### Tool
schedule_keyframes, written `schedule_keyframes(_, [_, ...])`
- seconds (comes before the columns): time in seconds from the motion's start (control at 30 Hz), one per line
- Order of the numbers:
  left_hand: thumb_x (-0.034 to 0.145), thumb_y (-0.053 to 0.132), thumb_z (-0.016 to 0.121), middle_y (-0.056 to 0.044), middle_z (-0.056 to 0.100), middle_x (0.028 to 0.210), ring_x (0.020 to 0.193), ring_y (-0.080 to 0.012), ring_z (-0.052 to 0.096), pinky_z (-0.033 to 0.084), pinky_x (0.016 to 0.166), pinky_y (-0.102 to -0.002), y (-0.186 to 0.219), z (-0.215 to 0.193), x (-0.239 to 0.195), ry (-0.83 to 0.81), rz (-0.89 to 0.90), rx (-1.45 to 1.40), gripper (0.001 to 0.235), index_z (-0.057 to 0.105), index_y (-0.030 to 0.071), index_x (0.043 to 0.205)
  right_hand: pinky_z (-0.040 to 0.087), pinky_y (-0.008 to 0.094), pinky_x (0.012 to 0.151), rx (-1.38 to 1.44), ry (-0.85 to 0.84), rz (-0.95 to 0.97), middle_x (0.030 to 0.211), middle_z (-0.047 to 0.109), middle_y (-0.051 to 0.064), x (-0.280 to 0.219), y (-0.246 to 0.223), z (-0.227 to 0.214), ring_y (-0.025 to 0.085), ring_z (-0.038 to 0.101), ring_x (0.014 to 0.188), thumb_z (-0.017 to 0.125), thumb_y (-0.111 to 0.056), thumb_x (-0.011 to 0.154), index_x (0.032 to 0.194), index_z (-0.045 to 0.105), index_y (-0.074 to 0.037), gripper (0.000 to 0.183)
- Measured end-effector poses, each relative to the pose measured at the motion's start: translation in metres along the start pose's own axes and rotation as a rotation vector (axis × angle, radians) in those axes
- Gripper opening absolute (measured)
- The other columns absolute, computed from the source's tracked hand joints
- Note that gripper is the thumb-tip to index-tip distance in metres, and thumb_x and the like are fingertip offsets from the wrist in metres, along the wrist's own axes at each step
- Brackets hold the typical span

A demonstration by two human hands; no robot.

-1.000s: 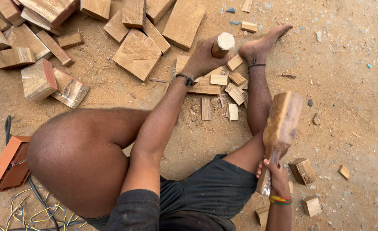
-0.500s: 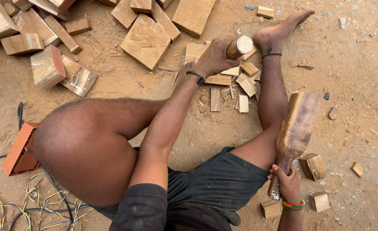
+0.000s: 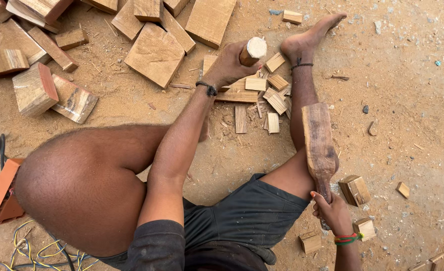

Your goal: The person sits on the ground and splits small cylindrical wooden billets into thin slivers using a large wooden mallet and a metal blade. The person holds the wood with one hand and strikes it with the mallet, occasionally adjusting the wood or clearing the resulting slivers.

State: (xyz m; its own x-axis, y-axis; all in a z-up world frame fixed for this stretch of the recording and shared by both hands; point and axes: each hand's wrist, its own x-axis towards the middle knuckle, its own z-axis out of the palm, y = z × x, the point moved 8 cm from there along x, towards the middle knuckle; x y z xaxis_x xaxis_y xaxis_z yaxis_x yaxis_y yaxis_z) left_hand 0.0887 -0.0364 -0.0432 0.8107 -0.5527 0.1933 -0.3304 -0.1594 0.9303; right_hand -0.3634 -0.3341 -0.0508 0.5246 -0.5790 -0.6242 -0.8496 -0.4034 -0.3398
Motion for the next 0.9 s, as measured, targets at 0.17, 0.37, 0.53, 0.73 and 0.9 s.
schedule_keyframes(0.17, [0.084, 0.030, 0.088, -0.007, 0.075, 0.107, 0.098, -0.0174, 0.074, 0.064, 0.091, -0.040, 0.010, 0.023, 0.002, -0.091, -0.006, 0.012, 0.048, 0.067, 0.013, 0.124, 0.053, 0.035, 0.051, 0.197, -0.046, -0.024, 0.066, 0.069, 0.013, 0.007, 0.012, 0.015, 0.020, 0.068, 0.055, 0.075, -0.035, 0.089, 0.090, 0.068, 0.007, 0.043])
schedule_keyframes(0.37, [0.084, 0.029, 0.089, -0.007, 0.076, 0.111, 0.100, -0.0176, 0.074, 0.062, 0.093, -0.038, 0.006, 0.031, 0.013, -0.201, -0.031, -0.058, 0.047, 0.068, 0.013, 0.122, 0.051, 0.033, 0.050, 0.142, -0.027, -0.034, 0.064, 0.068, 0.012, 0.001, 0.005, 0.010, 0.019, 0.067, 0.055, 0.074, -0.036, 0.090, 0.087, 0.067, 0.004, 0.041])
schedule_keyframes(0.53, [0.086, 0.030, 0.089, -0.007, 0.075, 0.107, 0.101, -0.0182, 0.075, 0.064, 0.093, -0.038, -0.016, 0.011, 0.026, -0.051, -0.003, -0.093, 0.047, 0.065, 0.010, 0.121, 0.052, 0.034, 0.049, 0.172, -0.053, -0.030, 0.064, 0.066, 0.011, 0.003, -0.002, 0.011, 0.019, 0.066, 0.054, 0.075, -0.036, 0.089, 0.087, 0.066, 0.005, 0.042])
schedule_keyframes(0.73, [0.087, 0.032, 0.087, -0.008, 0.074, 0.108, 0.100, -0.0184, 0.074, 0.063, 0.091, -0.039, -0.002, 0.010, 0.012, -0.031, -0.039, -0.046, 0.046, 0.064, 0.011, 0.121, 0.051, 0.034, 0.048, 0.217, -0.079, -0.022, 0.065, 0.066, 0.011, 0.005, -0.002, 0.012, 0.019, 0.066, 0.053, 0.075, -0.035, 0.089, 0.087, 0.066, 0.004, 0.040])
schedule_keyframes(0.9, [0.089, 0.032, 0.084, -0.009, 0.075, 0.110, 0.103, -0.0199, 0.073, 0.062, 0.096, -0.040, 0.031, 0.018, 0.004, -0.078, -0.043, 0.031, 0.046, 0.063, 0.011, 0.124, 0.052, 0.033, 0.049, 0.125, -0.016, -0.065, 0.063, 0.068, 0.011, 0.001, -0.005, 0.014, 0.018, 0.066, 0.053, 0.074, -0.036, 0.091, 0.087, 0.068, 0.003, 0.040])
